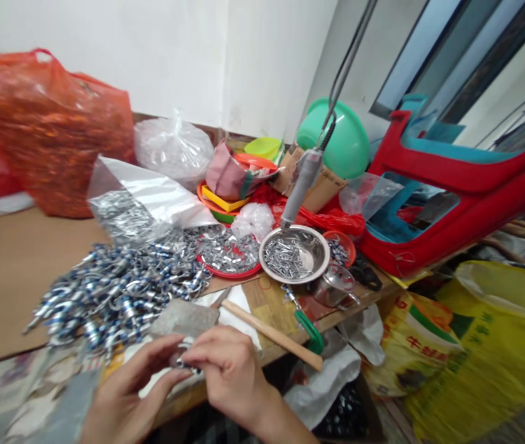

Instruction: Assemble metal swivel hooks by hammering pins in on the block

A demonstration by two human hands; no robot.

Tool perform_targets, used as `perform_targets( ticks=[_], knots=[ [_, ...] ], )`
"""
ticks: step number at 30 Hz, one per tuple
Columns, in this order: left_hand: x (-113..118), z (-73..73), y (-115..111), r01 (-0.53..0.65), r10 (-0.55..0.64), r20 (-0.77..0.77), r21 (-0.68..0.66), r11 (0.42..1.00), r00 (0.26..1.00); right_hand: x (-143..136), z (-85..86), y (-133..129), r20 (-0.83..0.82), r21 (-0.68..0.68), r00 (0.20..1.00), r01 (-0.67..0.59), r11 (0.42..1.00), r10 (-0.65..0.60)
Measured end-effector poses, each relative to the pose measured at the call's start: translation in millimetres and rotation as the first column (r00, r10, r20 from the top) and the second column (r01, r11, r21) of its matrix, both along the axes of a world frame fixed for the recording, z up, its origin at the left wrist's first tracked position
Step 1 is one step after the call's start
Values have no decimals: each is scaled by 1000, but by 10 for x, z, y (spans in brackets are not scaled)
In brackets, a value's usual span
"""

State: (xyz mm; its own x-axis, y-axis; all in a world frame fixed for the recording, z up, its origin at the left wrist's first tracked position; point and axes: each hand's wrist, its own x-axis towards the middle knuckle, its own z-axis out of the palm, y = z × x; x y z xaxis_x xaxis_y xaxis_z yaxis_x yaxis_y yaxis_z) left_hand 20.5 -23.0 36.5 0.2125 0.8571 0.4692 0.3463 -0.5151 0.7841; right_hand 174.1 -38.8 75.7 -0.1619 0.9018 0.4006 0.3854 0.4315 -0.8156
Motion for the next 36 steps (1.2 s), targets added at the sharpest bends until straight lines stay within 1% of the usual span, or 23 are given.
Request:
perform_targets(
  ticks=[2, 4, 7, 9, 10, 12, 14, 16, 17, 19, 21, 24, 26, 28, 30, 31, 33, 34, 36],
  knots=[
    [-23, 5, -6, -26, 26, -9, 35, 999, 1000, -11, -33, 2, -32, 6, 999, -23, 1000, 24],
    [-36, 39, -4, -30, 30, 1, 68, 997, 1000, 1, -63, 7, -80, 9, 996, -28, 1000, 28],
    [-42, 117, -1, 44, -47, 56, 57, 997, 997, 10, -93, 7, -110, 15, 993, -31, 999, 32],
    [-48, 167, -2, 101, -98, 87, -29, 994, 991, 6, -101, -4, -109, 42, 993, -37, 998, 41],
    [-52, 189, -3, 112, -102, 104, -97, 989, 989, 4, -104, -13, -103, 65, 994, -31, 997, 37],
    [-60, 227, -2, 107, -72, 145, -251, 962, 987, 9, -116, -37, -56, 148, 998, 4, 989, 4],
    [-63, 259, 2, 110, -39, 188, -383, 917, 981, 26, -142, -57, 38, 281, 999, 24, 959, -36],
    [-61, 282, 6, 112, -20, 200, -459, 881, 980, 50, -174, -67, 158, 422, 987, -29, 906, -42],
    [-59, 289, 7, 105, -15, 189, -476, 873, 982, 62, -186, -66, 216, 478, 976, -76, 875, -32],
    [-57, 294, 7, 77, -9, 145, -472, 878, 989, 82, -194, -57, 312, 545, 950, -164, 823, -17],
    [-62, 287, 7, 61, -25, 90, -432, 900, 996, 96, -179, -42, 366, 570, 930, -204, 796, -23],
    [-82, 269, 12, 41, -32, 33, -348, 937, 999, 103, -148, -26, 384, 569, 923, -208, 796, -34],
    [-99, 256, 19, 23, -12, 35, -334, 942, 999, 95, -149, -27, 359, 576, 932, -185, 796, -43],
    [-109, 244, 25, 39, -19, 56, -382, 923, 998, 77, -172, -39, 316, 561, 947, -139, 816, -56],
    [-98, 226, 19, 66, -24, 94, -471, 880, 995, 51, -207, -62, 253, 489, 966, -78, 869, -56],
    [-80, 212, 10, 70, -4, 127, -517, 853, 992, 36, -224, -76, 214, 434, 975, -48, 900, -51],
    [-26, 172, -20, 71, 96, 247, -589, 805, 964, 4, -248, -101, 134, 309, 989, 14, 951, -57],
    [8, 144, -38, 74, 163, 327, -607, 791, 931, -10, -253, -109, 103, 250, 992, 45, 967, -72],
    [71, 79, -64, 81, 265, 451, -615, 784, 852, -25, -247, -93, 85, 134, 992, 86, 987, -98]
  ],
)
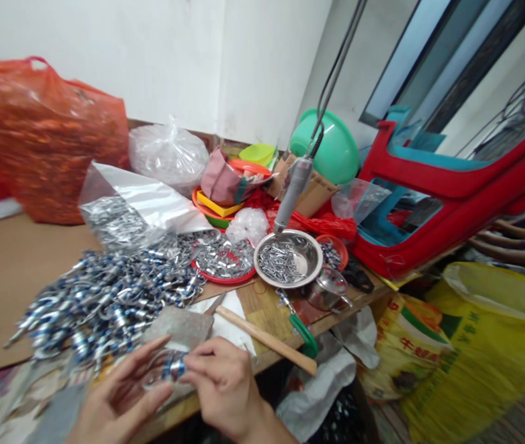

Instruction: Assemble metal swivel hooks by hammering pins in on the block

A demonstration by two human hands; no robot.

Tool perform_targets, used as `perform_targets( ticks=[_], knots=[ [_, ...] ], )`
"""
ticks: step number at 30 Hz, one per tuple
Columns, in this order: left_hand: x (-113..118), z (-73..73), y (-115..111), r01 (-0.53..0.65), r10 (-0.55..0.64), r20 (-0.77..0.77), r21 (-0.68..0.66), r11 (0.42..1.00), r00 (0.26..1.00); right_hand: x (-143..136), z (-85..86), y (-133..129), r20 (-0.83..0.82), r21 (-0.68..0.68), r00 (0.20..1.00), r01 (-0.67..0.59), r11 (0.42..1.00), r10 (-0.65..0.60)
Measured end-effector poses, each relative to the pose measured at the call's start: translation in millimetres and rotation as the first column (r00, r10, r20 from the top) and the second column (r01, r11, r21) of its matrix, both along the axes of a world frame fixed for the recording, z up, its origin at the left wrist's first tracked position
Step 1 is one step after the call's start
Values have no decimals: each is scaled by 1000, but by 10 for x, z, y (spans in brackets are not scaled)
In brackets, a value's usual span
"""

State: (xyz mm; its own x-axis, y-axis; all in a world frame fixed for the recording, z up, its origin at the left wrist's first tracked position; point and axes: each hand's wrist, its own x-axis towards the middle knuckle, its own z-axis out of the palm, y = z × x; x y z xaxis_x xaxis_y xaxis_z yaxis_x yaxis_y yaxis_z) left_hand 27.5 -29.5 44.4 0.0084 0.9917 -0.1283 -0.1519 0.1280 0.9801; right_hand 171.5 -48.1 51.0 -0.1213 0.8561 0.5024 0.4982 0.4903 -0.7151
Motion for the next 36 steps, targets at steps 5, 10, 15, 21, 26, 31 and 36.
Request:
perform_targets(
  ticks=[5, 10, 15, 21, 26, 31, 36],
  knots=[
    [48, -165, 35, -106, 108, 46, -53, 993, 993, 157, 52, 476, 277, -203, 956, -44, 978, 100],
    [17, -202, 105, -146, 154, 52, -135, 980, 987, 565, 13, 1500, 655, -106, 737, 308, 946, -166],
    [7, -203, 148, -116, 134, 93, -180, 977, 987, 705, -145, 2022, 783, -184, 619, 319, 930, -57],
    [-36, -224, 188, -54, 76, 90, -226, 973, 993, 777, -149, 2022, 770, -175, 632, 332, 927, -81],
    [-62, -207, 196, -14, 41, 121, -215, 977, 992, 676, 26, 1663, 674, -164, 735, 249, 954, -76],
    [-73, -167, 217, -6, 37, 148, -208, 978, 988, 328, 145, 977, 509, -203, 825, -161, 966, 244],
    [-87, -120, 230, 30, -6, 128, -193, 981, 992, 126, 93, 739, 457, -172, 802, -345, 923, 385]
  ],
)
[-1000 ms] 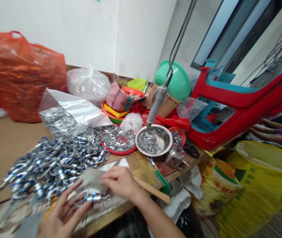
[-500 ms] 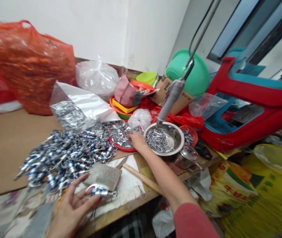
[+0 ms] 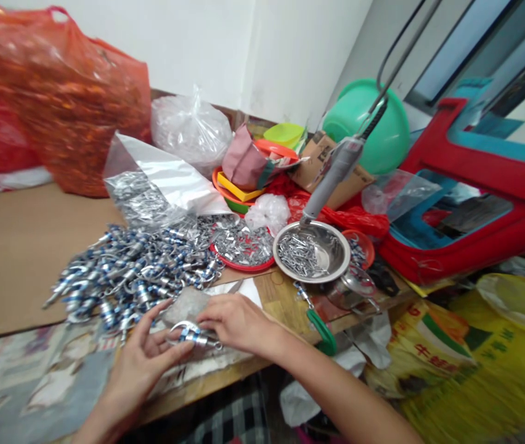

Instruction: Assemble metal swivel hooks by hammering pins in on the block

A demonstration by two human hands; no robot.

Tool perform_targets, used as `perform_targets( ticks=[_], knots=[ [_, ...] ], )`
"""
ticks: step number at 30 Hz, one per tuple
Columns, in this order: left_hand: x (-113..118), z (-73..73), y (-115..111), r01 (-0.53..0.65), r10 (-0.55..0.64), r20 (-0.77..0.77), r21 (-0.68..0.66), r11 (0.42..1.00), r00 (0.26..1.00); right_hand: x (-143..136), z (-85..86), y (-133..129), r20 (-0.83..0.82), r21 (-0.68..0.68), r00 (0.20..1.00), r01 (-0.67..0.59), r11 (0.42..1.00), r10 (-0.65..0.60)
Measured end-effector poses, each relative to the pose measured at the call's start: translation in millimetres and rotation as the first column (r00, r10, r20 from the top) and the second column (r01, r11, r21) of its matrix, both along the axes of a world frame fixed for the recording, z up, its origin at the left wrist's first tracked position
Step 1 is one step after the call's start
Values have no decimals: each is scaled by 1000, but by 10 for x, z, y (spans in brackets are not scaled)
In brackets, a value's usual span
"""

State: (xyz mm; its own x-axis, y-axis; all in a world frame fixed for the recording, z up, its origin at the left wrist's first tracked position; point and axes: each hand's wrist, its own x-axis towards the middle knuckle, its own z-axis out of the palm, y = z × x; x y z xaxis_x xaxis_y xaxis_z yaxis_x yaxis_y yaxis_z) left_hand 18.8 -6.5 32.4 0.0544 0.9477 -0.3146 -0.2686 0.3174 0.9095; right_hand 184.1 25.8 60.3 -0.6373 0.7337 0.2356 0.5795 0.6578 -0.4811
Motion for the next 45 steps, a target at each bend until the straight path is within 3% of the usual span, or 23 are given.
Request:
perform_targets(
  ticks=[3, 7, 13, 21, 25, 32, 38, 45],
  knots=[
    [-10, 7, -1, 25, -25, -8, -4, 1000, 1000, -76, -87, 21, -57, 41, 998, -13, 999, 15],
    [-18, -11, 4, 21, -21, -9, 13, 1000, 1000, -133, -161, -23, -78, 226, 997, 4, 974, 14],
    [-19, -13, 12, 26, -26, -7, 7, 1000, 1000, -121, -152, -226, 125, 341, 990, 17, 940, -63],
    [-53, -60, 19, 48, -47, -57, 4, 999, 997, -153, -121, -431, 181, 247, 956, 183, 952, -231],
    [-53, -58, 29, 58, -57, -65, 1, 998, 996, -141, -127, -449, 178, 232, 950, 214, 949, -257],
    [-44, -43, 22, 54, -54, -45, -9, 998, 997, -126, -128, -274, -61, 71, 959, 282, 957, -278],
    [-40, -74, 23, 54, -53, -41, 8, 999, 998, -247, -115, -166, 81, 86, 965, 241, 967, -248],
    [-22, -32, 23, 10, -9, -69, 3, 1000, 998, -300, -105, -114, 43, -48, 925, 378, 924, -376]
  ],
)
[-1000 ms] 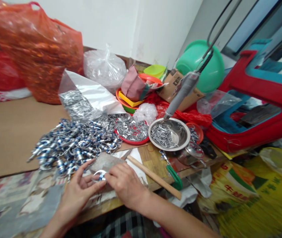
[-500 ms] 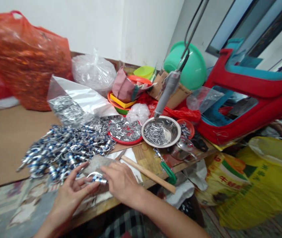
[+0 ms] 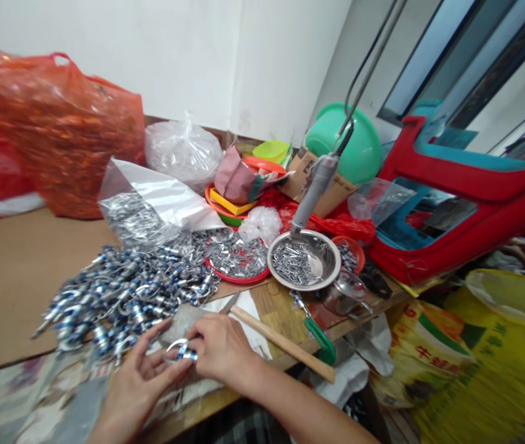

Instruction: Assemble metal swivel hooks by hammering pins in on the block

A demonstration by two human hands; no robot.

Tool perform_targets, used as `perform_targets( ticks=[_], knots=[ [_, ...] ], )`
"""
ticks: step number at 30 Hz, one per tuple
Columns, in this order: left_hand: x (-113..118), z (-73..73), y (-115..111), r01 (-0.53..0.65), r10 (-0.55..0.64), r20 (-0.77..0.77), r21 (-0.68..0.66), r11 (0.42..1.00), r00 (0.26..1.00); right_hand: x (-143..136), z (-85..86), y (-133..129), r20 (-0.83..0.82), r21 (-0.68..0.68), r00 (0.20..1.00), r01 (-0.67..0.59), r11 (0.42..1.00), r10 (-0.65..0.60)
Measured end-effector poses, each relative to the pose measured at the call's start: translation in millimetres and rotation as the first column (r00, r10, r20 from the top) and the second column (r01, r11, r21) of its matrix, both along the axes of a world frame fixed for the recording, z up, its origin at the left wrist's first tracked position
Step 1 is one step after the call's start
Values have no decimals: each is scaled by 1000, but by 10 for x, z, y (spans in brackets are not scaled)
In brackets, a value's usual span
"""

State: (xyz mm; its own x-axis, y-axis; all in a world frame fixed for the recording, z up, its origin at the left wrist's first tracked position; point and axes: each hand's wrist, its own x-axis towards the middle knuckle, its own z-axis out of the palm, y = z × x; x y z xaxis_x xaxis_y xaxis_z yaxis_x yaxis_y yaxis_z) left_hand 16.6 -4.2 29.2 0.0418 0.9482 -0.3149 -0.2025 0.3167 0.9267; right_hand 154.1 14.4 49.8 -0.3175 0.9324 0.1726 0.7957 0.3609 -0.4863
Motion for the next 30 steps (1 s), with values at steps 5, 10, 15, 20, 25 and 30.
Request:
perform_targets(
  ticks=[5, 10, 15, 20, 25, 30],
  knots=[
    [-6, 0, 13, 11, -11, 17, -5, 1000, 1000, -35, 20, 88, -18, -125, 999, 37, 992, -39],
    [-21, -35, 26, 32, -33, -13, -49, 998, 999, 294, -43, -15, -200, 47, 975, 104, 993, -93],
    [-2, 28, 5, 15, -16, -32, -39, 999, 999, 933, -238, -241, 157, -4, 948, 281, 960, -277],
    [4, 38, 7, 36, -37, -27, -19, 999, 999, 967, -142, -379, 86, -30, 959, 274, 961, -271],
    [-21, -17, 12, 48, -50, -46, -29, 998, 998, 750, 205, -523, -21, 96, 999, 52, 994, -50],
    [-31, -32, -10, 50, -50, -29, -12, 999, 998, 699, 207, -590, 13, 206, 1000, -14, 978, 12]
  ],
)
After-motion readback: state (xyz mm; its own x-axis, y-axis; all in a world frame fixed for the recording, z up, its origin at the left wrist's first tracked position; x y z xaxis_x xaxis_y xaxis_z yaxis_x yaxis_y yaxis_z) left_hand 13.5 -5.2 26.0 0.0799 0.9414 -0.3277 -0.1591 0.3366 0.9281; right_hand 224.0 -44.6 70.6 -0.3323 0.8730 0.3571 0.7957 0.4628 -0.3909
